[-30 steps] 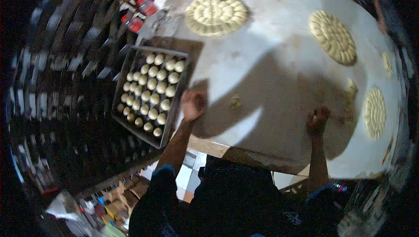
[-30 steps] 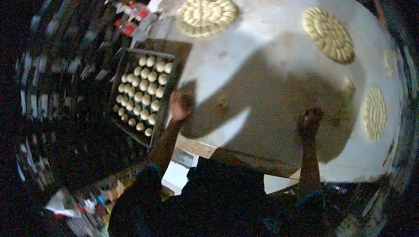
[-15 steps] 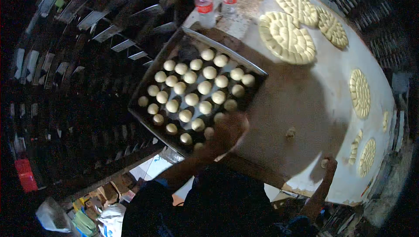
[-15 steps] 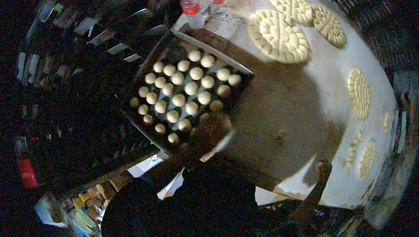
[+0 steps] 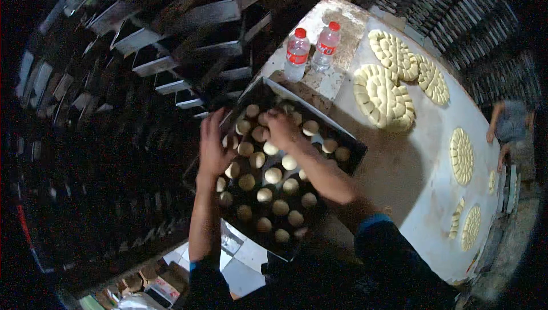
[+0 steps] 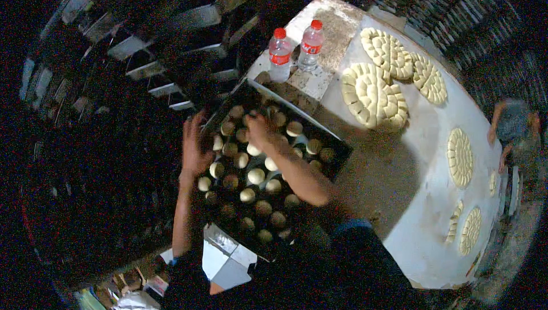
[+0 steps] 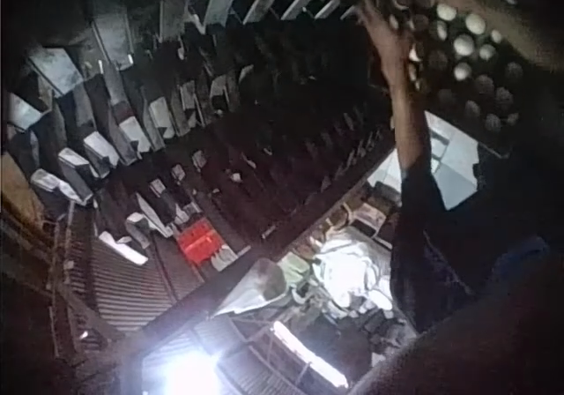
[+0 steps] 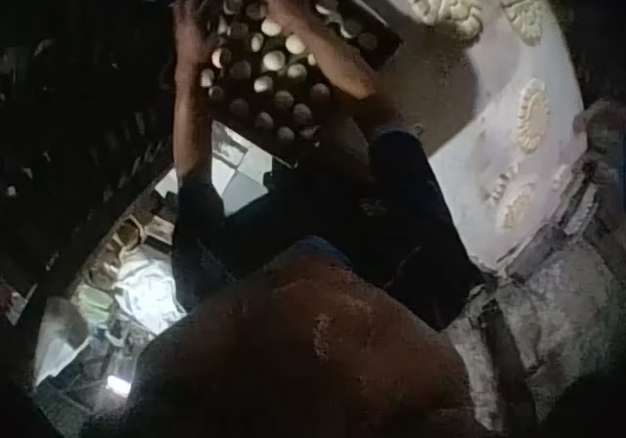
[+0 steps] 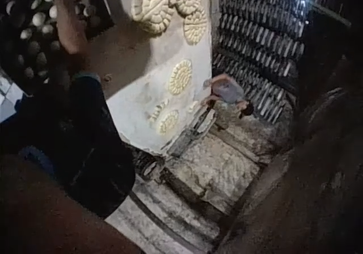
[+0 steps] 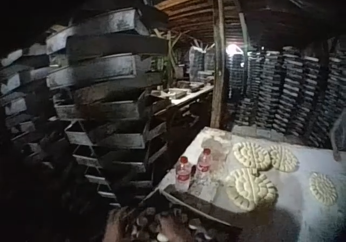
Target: Shaping dough on a table and then operating an industrial mixer to prepare ingredients.
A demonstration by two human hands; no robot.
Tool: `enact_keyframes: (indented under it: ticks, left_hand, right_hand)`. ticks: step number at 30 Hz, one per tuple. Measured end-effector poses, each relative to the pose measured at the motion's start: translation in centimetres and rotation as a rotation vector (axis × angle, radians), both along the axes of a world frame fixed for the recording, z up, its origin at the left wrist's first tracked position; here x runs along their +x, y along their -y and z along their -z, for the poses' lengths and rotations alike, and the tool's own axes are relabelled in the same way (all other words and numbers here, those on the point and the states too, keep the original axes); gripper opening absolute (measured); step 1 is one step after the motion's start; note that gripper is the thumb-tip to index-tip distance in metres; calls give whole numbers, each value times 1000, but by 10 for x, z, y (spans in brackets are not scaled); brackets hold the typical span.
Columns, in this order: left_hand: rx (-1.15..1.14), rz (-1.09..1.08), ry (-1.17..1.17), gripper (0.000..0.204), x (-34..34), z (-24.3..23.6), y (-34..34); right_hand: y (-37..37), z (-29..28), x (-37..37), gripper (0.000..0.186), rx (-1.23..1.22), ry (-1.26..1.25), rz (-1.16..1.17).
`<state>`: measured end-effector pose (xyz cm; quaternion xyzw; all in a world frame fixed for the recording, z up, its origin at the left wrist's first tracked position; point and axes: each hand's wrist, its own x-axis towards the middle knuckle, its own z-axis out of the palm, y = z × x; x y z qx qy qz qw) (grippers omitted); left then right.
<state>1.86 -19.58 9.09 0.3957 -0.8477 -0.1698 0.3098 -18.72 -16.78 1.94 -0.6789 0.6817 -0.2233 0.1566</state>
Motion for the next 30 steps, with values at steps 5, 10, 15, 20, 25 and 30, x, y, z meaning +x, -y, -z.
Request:
enact_keyframes:
  ticks: [5, 10, 15, 20, 25, 30]
  left_hand:
    - [19, -185, -83, 57, 99, 30, -39]
    - [-152, -38, 20, 65, 156, 85, -74]
    - [-696, -69, 96, 85, 174, 142, -65]
    - [-191, 257, -125, 41, -75, 29, -189]
    - [-245, 371, -209, 18, -189, -16, -327]
    - [129, 497, -241, 15, -204, 2, -376]
  right_hand:
    - [-142, 0, -66, 23, -543, 246, 208]
    - [-419, 36, -251, 24, -440, -476, 904]
    - [-627, 110, -330, 45, -396, -413, 1591]
    - [-721, 106, -433, 63, -558, -50, 2035]
    - [-794, 126, -502, 77, -229, 40, 1301]
    - [-802, 151, -448, 74, 324, 285, 1337]
